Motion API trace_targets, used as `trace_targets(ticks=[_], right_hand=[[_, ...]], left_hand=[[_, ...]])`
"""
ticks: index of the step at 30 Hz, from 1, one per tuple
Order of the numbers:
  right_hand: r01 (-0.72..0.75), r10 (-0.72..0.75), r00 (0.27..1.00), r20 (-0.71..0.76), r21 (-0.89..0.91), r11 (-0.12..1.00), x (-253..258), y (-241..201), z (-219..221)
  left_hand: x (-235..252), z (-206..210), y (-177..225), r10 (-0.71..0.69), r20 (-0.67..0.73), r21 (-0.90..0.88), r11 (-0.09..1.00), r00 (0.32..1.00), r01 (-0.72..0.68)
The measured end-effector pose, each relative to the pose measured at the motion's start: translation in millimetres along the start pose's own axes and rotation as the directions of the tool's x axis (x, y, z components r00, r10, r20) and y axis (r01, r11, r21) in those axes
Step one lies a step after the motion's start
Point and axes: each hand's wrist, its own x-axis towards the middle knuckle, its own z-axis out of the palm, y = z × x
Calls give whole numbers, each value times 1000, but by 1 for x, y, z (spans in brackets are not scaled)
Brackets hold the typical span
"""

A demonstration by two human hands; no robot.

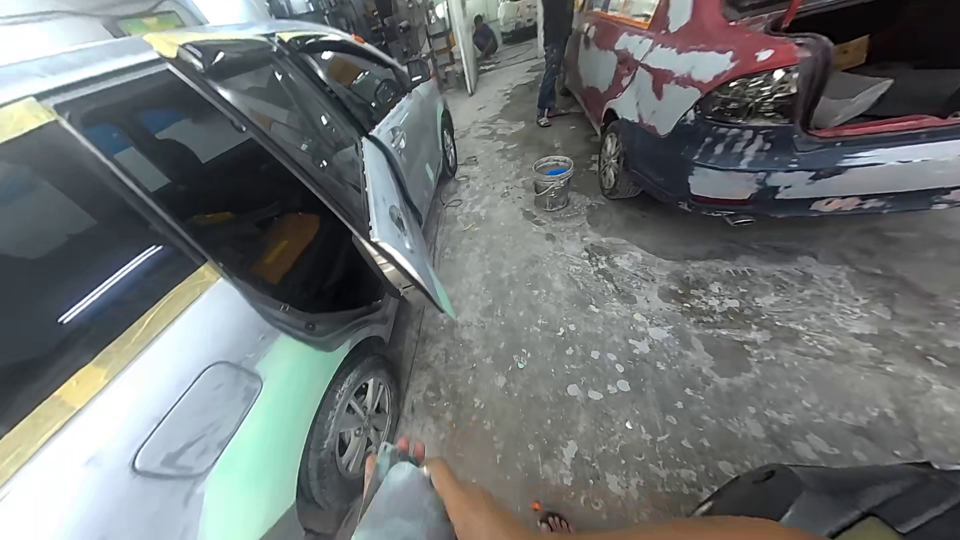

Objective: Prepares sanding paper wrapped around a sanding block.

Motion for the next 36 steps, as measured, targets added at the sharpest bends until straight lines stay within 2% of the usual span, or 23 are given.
trace_targets(ticks=[2,3,5,6,9,10,12,14,16,18,21,22,25,26,28,29,31,33,36], right_hand=[[77,-78,996,50,6,997,-2,-2,-5],[89,-89,996,21,-5,996,7,6,-12],[-26,22,996,-82,-53,998,24,20,-18],[-70,63,995,-79,-86,994,22,16,-16],[51,-45,996,81,-77,996,0,-7,-8],[59,-54,991,126,-40,997,2,-5,-10],[-12,14,999,30,-56,998,16,11,-12],[-66,62,998,-29,-131,989,15,8,-6],[41,-34,998,56,-133,990,-2,-9,2],[60,-52,989,138,-56,997,0,-5,0],[-60,58,998,-26,-96,994,16,15,4],[-35,34,999,-13,-123,992,9,7,9],[108,-89,976,198,-90,990,-18,-21,18],[82,-71,978,198,-46,996,-15,-21,18],[-109,101,993,60,157,982,4,-6,17],[-226,232,973,21,323,919,14,-1,16],[-388,446,893,53,591,707,24,-1,16],[-444,522,847,100,674,591,25,-1,19],[-529,570,800,185,665,527,29,-1,19]], left_hand=[[3,3,9,-28,-6,-11,1000,1000,28],[-2,10,13,-11,-55,-6,1000,998,11],[-8,21,12,30,-137,-62,997,990,-39],[-7,20,10,34,-152,-88,995,988,-48],[-1,2,10,16,-27,-58,998,1000,-18],[-3,1,10,20,-40,-64,998,999,-22],[-9,4,6,56,-146,-93,993,988,-70],[-12,5,6,76,-181,-99,991,981,-95],[-15,1,12,49,-94,-74,996,994,-56],[-20,-1,16,44,-83,-75,996,996,-50],[-25,2,14,88,-214,-111,987,973,-114],[-25,1,16,85,-195,-104,989,977,-106],[-29,-6,28,58,-109,-70,995,992,-66],[-31,-8,30,75,-129,-72,994,989,-84],[-34,-6,28,158,-230,-100,978,960,-185],[-36,-4,27,191,-251,-114,968,949,-224],[-44,-4,28,203,-193,-83,971,960,-222],[-57,4,33,170,-148,42,985,974,-165],[-70,24,43,119,-141,223,971,983,-85]])
